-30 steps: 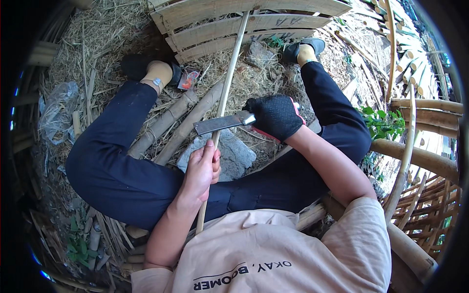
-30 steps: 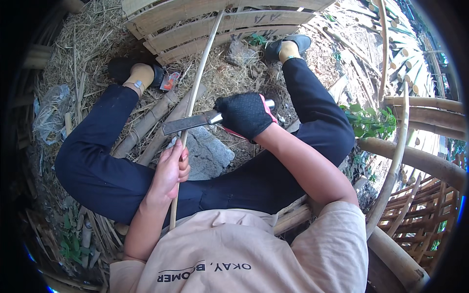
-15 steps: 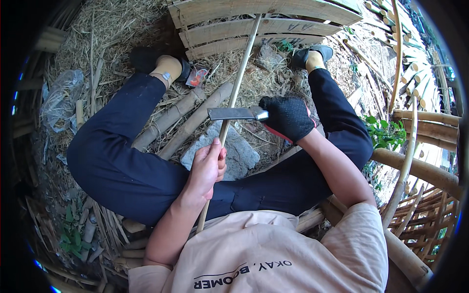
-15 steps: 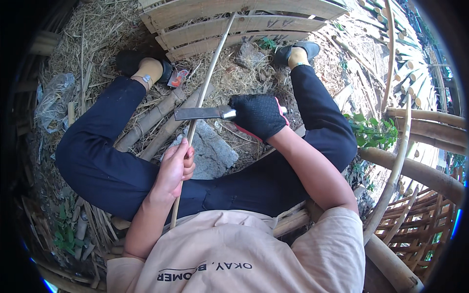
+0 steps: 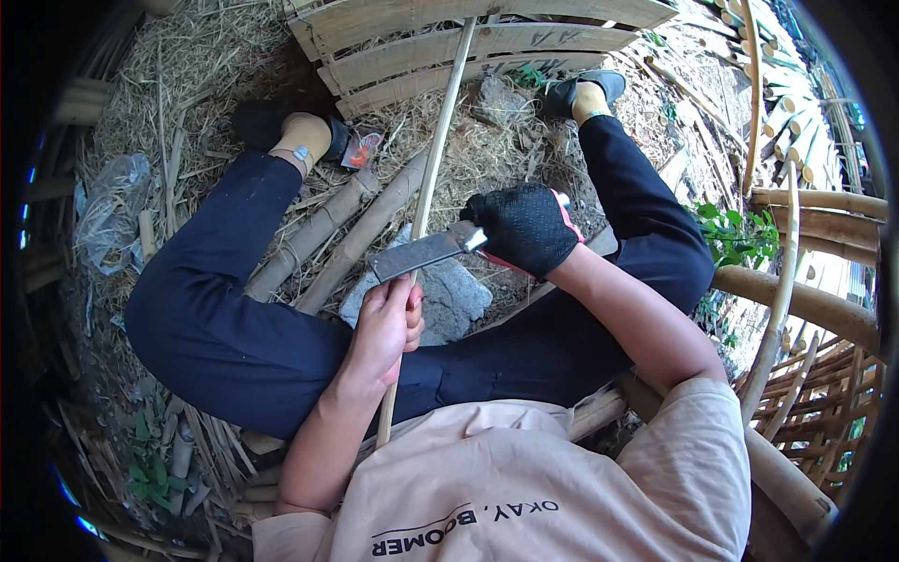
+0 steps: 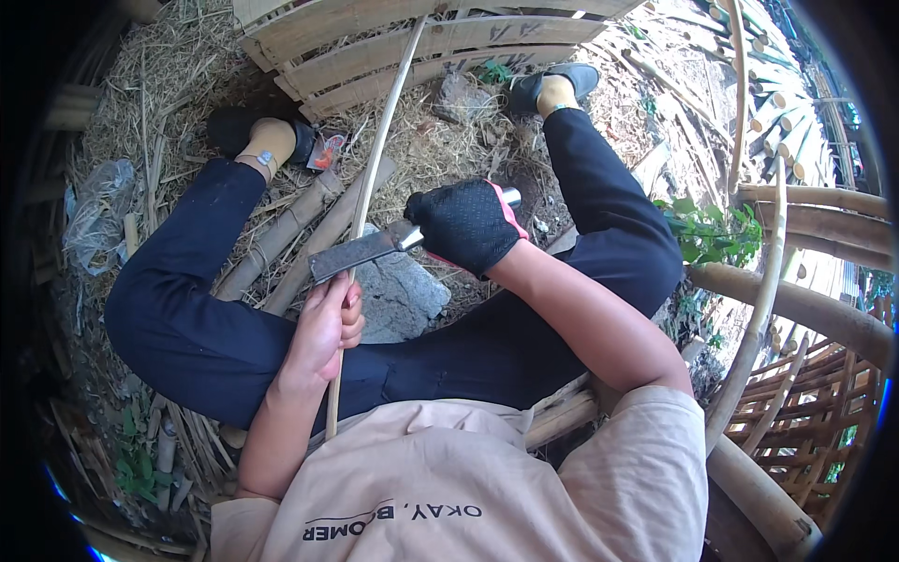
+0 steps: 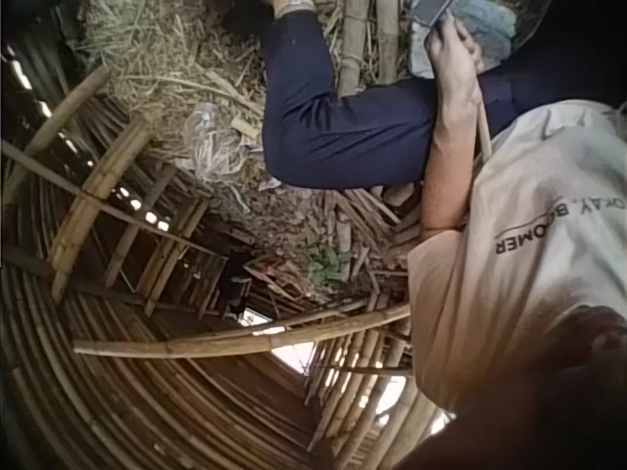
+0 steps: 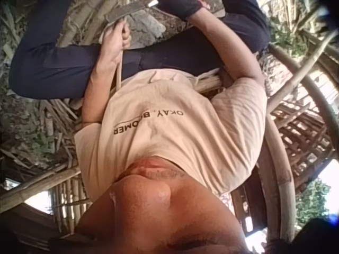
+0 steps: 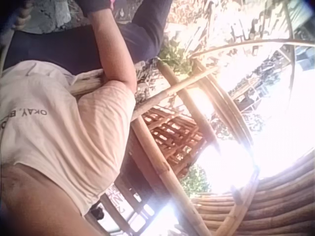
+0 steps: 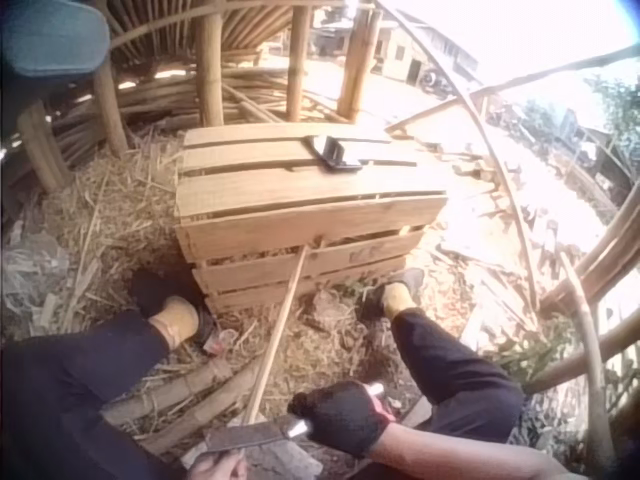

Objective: The person scrapes a bamboo stick with a metal tool held in a gloved hand.

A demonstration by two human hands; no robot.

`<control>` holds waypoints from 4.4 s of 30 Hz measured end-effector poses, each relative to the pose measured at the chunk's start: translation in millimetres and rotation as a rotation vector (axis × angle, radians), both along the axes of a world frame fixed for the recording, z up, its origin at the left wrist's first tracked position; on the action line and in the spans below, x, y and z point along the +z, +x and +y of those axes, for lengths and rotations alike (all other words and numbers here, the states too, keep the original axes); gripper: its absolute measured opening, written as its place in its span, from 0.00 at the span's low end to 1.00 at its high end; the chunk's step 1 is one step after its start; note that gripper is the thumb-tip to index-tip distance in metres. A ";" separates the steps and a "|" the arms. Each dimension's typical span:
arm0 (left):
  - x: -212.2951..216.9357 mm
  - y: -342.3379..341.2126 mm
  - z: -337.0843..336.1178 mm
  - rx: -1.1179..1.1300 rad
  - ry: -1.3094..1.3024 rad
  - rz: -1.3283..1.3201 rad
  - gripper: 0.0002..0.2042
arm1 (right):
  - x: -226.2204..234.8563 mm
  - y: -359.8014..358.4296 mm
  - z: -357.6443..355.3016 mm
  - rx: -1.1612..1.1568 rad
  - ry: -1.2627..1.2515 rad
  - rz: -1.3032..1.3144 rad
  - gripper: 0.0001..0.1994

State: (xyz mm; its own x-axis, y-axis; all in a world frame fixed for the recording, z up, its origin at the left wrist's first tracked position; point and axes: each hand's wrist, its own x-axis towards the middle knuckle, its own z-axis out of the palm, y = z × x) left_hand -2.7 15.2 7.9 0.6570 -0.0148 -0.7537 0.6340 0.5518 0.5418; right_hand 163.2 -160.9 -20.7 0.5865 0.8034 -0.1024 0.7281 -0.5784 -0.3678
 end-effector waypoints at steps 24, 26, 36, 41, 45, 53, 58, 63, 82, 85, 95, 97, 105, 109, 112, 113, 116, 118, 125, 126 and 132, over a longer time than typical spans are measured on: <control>-2.5 -3.0 1.6 0.003 -0.004 -0.001 0.20 | -0.4 4.4 1.3 -0.015 -0.072 -0.007 0.05; -3.5 -2.7 2.1 -0.003 -0.015 -0.010 0.20 | -0.7 11.4 2.0 -0.067 -0.170 0.054 0.08; 0.8 -2.3 -0.1 -0.030 -0.026 -0.017 0.20 | -2.6 54.4 -20.9 -0.314 -0.114 0.007 0.12; -2.0 -3.6 3.4 0.019 -0.048 -0.020 0.20 | -0.1 40.9 -14.2 -0.305 -0.097 0.060 0.13; -2.8 -2.6 3.7 0.037 -0.086 -0.006 0.20 | 7.6 25.8 -5.2 -0.151 -0.051 0.089 0.12; -5.4 -2.9 1.4 -0.007 -0.012 -0.010 0.19 | 6.9 3.8 4.1 -0.007 -0.129 0.044 0.08; -2.5 -0.9 0.9 -0.031 0.016 -0.004 0.20 | 1.5 7.2 3.7 -0.029 -0.126 0.005 0.06; -4.0 0.5 0.2 -0.032 0.022 -0.010 0.20 | -0.9 13.2 0.4 -0.047 -0.100 -0.018 0.07; -1.5 -4.0 1.2 0.007 -0.065 -0.007 0.20 | 4.8 5.9 3.0 0.008 -0.054 0.039 0.09; -2.6 -2.7 -0.5 -0.033 -0.047 -0.008 0.19 | 3.6 6.2 1.3 -0.008 -0.076 0.023 0.09; -1.9 -1.5 -2.8 -0.046 -0.001 -0.012 0.20 | 3.0 19.9 0.5 -0.124 -0.153 0.017 0.07; -1.6 -3.3 0.1 -0.040 -0.021 -0.027 0.20 | 2.4 25.6 -2.5 -0.208 -0.141 0.007 0.07; 4.3 -3.9 -1.5 0.006 -0.021 -0.016 0.19 | -2.1 40.5 -16.8 -0.325 -0.041 -0.063 0.10; 0.1 -3.8 0.8 0.008 -0.033 -0.013 0.19 | 3.1 25.0 -5.8 -0.162 -0.047 0.043 0.10; -1.0 -4.5 2.5 0.004 -0.036 0.001 0.19 | 5.5 14.4 0.7 -0.072 -0.053 0.078 0.09; -1.3 -4.9 2.5 0.000 -0.038 -0.004 0.19 | 5.0 12.2 1.1 -0.061 -0.056 0.077 0.08; -1.6 -5.3 1.8 -0.013 -0.040 -0.016 0.19 | 4.2 12.7 -1.1 -0.066 -0.039 0.079 0.08; -0.3 -5.2 1.1 -0.020 -0.039 -0.018 0.20 | -0.9 13.3 -2.6 -0.073 -0.061 0.074 0.07; -1.6 -5.4 2.0 -0.024 0.000 -0.039 0.20 | 0.9 26.9 -5.5 -0.193 -0.144 0.035 0.08; -0.1 -4.8 0.9 -0.024 -0.004 -0.041 0.20 | 0.3 34.3 -10.4 -0.234 -0.131 0.026 0.08; 5.3 -2.1 -2.1 -0.004 -0.002 -0.035 0.20 | -8.2 54.3 -26.7 -0.367 -0.052 -0.087 0.12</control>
State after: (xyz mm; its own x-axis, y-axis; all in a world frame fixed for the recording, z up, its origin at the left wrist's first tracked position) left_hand -4.8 13.1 13.2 0.6826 -0.0187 -0.7305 0.6171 0.5502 0.5626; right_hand 217.4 -187.7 -28.9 0.8427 0.5332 -0.0742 0.4963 -0.8228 -0.2770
